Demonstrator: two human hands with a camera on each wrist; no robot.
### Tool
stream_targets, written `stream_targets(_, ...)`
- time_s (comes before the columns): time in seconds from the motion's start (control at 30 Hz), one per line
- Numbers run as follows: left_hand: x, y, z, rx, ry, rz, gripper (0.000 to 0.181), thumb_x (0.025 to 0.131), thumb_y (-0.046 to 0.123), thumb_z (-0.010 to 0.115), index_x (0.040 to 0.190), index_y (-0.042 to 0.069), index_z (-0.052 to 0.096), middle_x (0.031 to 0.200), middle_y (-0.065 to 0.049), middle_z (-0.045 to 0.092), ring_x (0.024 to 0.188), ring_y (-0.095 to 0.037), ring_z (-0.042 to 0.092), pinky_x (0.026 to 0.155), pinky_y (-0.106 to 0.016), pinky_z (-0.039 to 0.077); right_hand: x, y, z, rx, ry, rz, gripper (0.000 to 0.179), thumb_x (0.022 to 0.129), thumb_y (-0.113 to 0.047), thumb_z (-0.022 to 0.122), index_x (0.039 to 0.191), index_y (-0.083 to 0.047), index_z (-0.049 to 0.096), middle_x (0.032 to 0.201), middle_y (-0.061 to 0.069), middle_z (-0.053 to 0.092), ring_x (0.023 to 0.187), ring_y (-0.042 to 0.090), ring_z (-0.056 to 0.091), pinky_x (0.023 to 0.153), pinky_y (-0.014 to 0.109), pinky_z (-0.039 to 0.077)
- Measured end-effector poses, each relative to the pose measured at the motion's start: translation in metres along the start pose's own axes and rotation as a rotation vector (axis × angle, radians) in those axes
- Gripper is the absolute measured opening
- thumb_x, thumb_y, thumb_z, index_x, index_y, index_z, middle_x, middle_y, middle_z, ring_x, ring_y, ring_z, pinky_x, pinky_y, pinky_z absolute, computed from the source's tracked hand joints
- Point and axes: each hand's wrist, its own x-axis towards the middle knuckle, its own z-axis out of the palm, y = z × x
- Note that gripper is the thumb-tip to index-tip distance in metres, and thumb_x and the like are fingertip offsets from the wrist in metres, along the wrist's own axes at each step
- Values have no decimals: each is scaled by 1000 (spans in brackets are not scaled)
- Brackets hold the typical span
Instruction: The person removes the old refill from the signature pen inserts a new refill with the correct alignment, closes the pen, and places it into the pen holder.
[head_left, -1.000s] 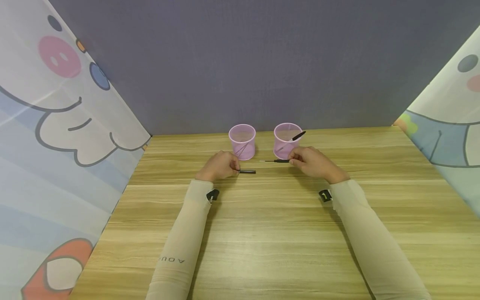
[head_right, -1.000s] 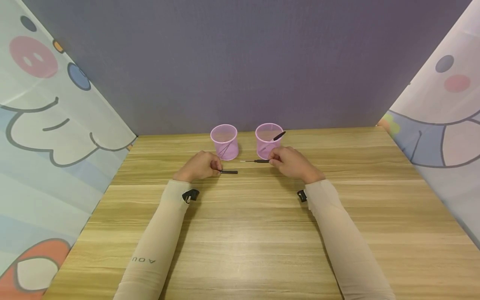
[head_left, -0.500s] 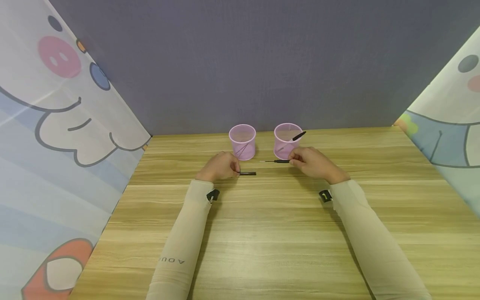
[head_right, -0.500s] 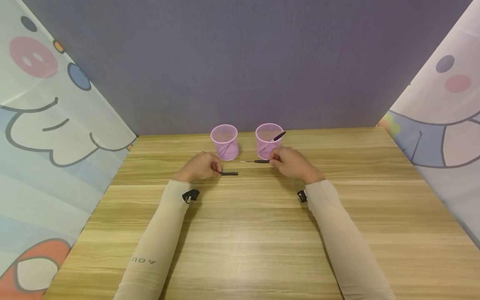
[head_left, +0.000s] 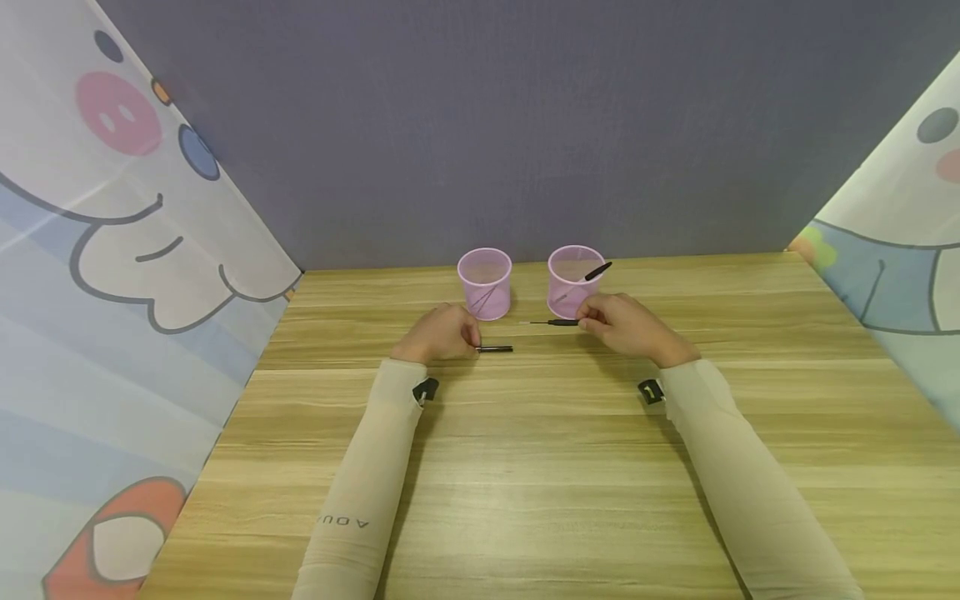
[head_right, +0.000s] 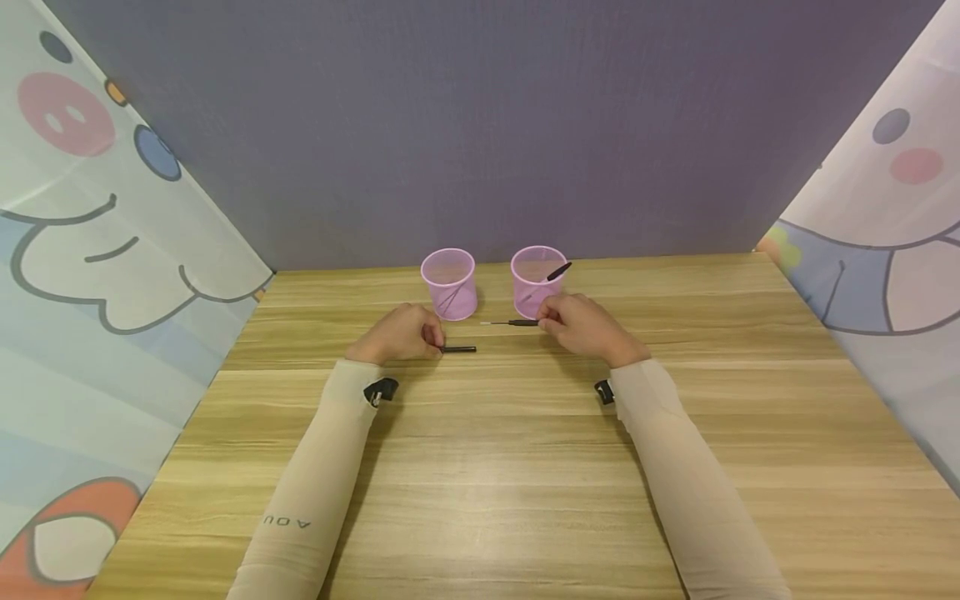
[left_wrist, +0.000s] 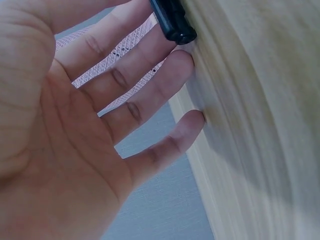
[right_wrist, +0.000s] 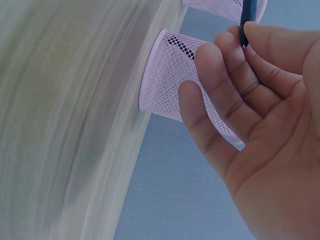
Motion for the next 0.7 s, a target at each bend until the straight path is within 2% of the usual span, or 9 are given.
stream_targets(0.3,0,1,0,-22,-26,-18,16,74,14,88,82,17,75,84,3,74,85,-14,67,87,-35,53,0,0,0,-11,-2,-1,5,98,-6,64,98,-5,69,82,3,66,75,15,56,71,34,47)
stream_targets(0.43,0,0,0,-59,-24,-18,15,76,18,88,82,19,75,85,5,74,85,-14,66,86,-34,53,0,0,1,-10,-5,1,5,98,-6,64,98,-5,69,82,3,66,75,15,56,72,34,47)
stream_targets(0.7,4,3,1,-104,60,25,12,84,25,85,89,20,75,81,4,71,76,-13,63,75,-31,52,1,0,2,-15,-1,1,5,98,-6,65,98,-5,69,83,4,67,75,15,56,72,34,47)
